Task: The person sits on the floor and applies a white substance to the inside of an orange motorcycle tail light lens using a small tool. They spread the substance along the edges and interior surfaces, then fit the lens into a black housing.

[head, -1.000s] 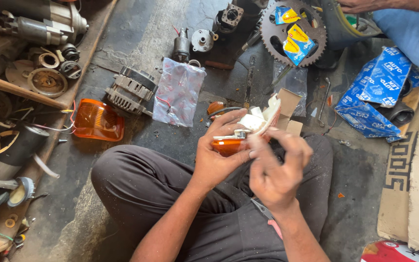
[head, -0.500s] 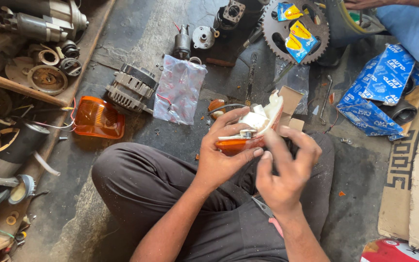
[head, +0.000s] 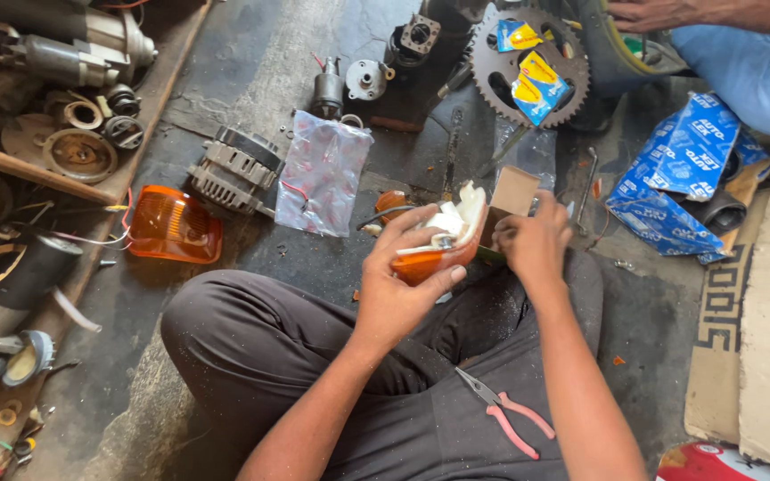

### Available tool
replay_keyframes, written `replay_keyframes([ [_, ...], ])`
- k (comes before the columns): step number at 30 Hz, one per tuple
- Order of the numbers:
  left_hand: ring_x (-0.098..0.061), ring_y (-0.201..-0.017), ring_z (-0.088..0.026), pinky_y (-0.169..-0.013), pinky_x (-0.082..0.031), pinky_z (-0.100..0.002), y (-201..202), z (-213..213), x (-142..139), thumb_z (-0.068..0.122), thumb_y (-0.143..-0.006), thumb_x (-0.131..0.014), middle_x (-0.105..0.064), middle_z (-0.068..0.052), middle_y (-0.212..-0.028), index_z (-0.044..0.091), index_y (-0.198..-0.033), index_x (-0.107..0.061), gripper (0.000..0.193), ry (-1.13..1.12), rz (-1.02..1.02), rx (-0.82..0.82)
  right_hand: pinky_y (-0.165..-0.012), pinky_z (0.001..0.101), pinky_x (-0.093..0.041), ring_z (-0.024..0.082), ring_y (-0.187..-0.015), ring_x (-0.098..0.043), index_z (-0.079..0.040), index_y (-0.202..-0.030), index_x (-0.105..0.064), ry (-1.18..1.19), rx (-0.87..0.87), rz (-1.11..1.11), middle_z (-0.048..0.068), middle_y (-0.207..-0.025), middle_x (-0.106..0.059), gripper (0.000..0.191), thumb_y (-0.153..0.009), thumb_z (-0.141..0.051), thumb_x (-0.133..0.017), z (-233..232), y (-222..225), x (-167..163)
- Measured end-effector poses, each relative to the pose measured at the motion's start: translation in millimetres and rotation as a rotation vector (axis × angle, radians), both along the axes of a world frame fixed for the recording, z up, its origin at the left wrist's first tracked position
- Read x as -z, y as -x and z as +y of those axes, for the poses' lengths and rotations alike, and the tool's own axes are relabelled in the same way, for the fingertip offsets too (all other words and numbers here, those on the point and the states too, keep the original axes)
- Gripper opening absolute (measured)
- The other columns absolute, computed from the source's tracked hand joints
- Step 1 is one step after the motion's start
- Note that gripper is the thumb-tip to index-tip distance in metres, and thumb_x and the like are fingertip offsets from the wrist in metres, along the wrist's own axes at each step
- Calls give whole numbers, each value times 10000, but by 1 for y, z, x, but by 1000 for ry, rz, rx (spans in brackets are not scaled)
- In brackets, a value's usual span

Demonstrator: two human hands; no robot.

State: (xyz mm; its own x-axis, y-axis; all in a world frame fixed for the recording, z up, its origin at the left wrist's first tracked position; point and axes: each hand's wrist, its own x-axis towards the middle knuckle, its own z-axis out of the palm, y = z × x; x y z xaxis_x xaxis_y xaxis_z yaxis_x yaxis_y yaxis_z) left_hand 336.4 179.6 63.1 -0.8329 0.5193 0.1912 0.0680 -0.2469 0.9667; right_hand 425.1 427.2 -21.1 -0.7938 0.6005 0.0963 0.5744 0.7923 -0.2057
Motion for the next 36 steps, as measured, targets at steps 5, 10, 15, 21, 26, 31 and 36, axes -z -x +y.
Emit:
replay_keyframes([
  [5, -610, -1352, -252, -1120, -498, -361, 1, 2, 6, 83, -796, -865, -604, -127, -1462, 18, -1186, -705, 427, -11, -34, 21, -1058, 583, -358, 434, -1340, -349, -214, -965, -824, 134, 165, -158, 142, -1515, -354, 307, -675, -296, -886, 6, 23, 30],
  [10, -600, -1348, -245, -1117, -490, -363, -2, 6, 14, 90, -812, -853, -599, -124, -1458, 8, -1212, -702, 436, -5, -68, 66, -1098, 615, -347, 414, -1399, -330, -193, -1089, -801, 294, 313, -257, 115, -1606, -295, 406, -792, -470, -784, 2, 41, 16],
  [15, -593, -1351, -233, -1123, -483, -354, -15, 8, 16, 112, -814, -858, -591, -124, -1464, 5, -1203, -702, 432, -46, -119, 139, -1030, 670, -309, 445, -1416, -246, -139, -1289, -679, 246, 250, -250, 157, -1643, -195, 517, -888, -460, -617, 3, 42, 13],
  [21, -610, -1333, -232, -1124, -477, -343, -15, 10, 7, 115, -820, -858, -613, -129, -1444, 0, -1182, -729, 402, -94, -118, 186, -985, 646, -301, 455, -1355, -347, 18, -1507, -455, 117, 99, 2, 217, -1575, -339, 728, -930, -398, -612, 11, 25, 25],
  [26, -631, -1293, -217, -1096, -492, -337, -13, 9, 5, 124, -802, -848, -601, -111, -1448, 21, -1193, -732, 421, -108, -206, 237, -1034, 632, -291, 423, -1362, -356, -61, -1429, -532, 215, 94, -11, 218, -1478, -420, 629, -895, -353, -693, 25, 26, 18],
  [31, -610, -1329, -212, -1123, -479, -346, -12, 13, 17, 148, -797, -868, -605, -115, -1452, 27, -1211, -732, 452, -117, -215, 187, -1030, 525, -366, 403, -1358, -436, -128, -923, -806, -156, -63, 63, 158, -1488, -495, 275, -655, -137, -864, 11, 6, -42],
  [36, -602, -1355, -215, -1165, -451, -347, -15, 17, 27, 165, -807, -875, -630, -134, -1452, 8, -1232, -729, 476, -148, -261, 236, -1130, 444, -446, 302, -1253, -534, -69, -987, -775, 60, -211, 360, 142, -1357, -531, 156, -872, -147, -845, -35, -17, -133],
])
